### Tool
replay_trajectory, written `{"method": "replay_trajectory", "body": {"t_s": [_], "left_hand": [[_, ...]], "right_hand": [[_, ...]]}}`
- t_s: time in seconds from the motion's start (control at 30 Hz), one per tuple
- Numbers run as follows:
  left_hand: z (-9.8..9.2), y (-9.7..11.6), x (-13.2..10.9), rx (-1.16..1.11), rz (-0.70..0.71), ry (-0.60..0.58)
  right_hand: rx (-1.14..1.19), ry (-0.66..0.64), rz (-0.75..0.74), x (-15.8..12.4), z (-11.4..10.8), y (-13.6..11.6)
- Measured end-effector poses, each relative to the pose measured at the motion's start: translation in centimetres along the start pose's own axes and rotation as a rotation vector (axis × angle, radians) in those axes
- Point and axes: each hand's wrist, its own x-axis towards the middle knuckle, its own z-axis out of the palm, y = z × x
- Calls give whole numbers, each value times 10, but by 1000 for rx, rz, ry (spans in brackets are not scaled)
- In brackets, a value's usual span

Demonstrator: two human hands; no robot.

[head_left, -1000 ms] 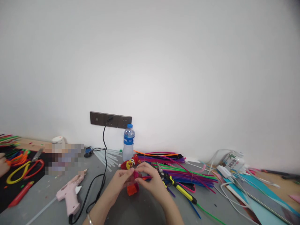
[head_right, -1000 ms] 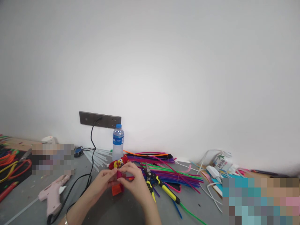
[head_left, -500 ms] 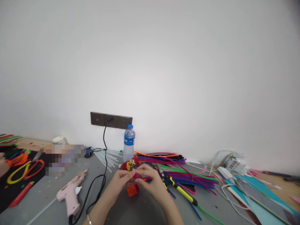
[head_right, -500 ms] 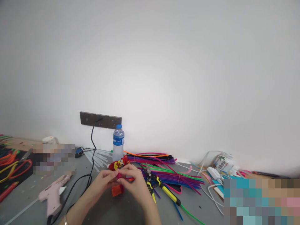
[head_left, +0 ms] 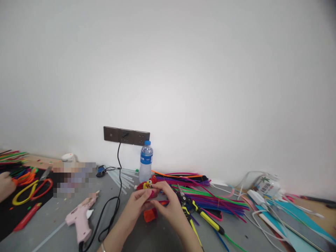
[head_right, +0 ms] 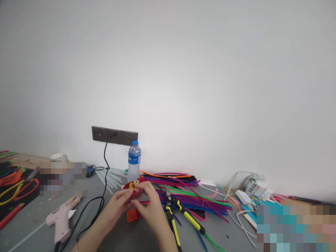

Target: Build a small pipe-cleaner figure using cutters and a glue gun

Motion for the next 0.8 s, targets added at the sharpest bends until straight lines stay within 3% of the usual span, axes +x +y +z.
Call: {"method": "replay_trajectory", "body": {"t_s": [0.13, 0.33, 0.43, 0.7, 0.8], "left_hand": [[5, -4, 1, -57, 104, 40], [9, -8, 1, -128, 118, 0], [10, -9, 1, -133, 114, 11], [0, -9, 6, -65, 235, 210], [-6, -9, 10, -13, 218, 197]], "right_hand": [[-5, 118, 38, 1, 2, 4], [210, 34, 228, 2, 5, 9], [338, 54, 246, 2, 10, 14], [411, 101, 296, 4, 10, 17], [362, 109, 311, 5, 6, 15]]}}
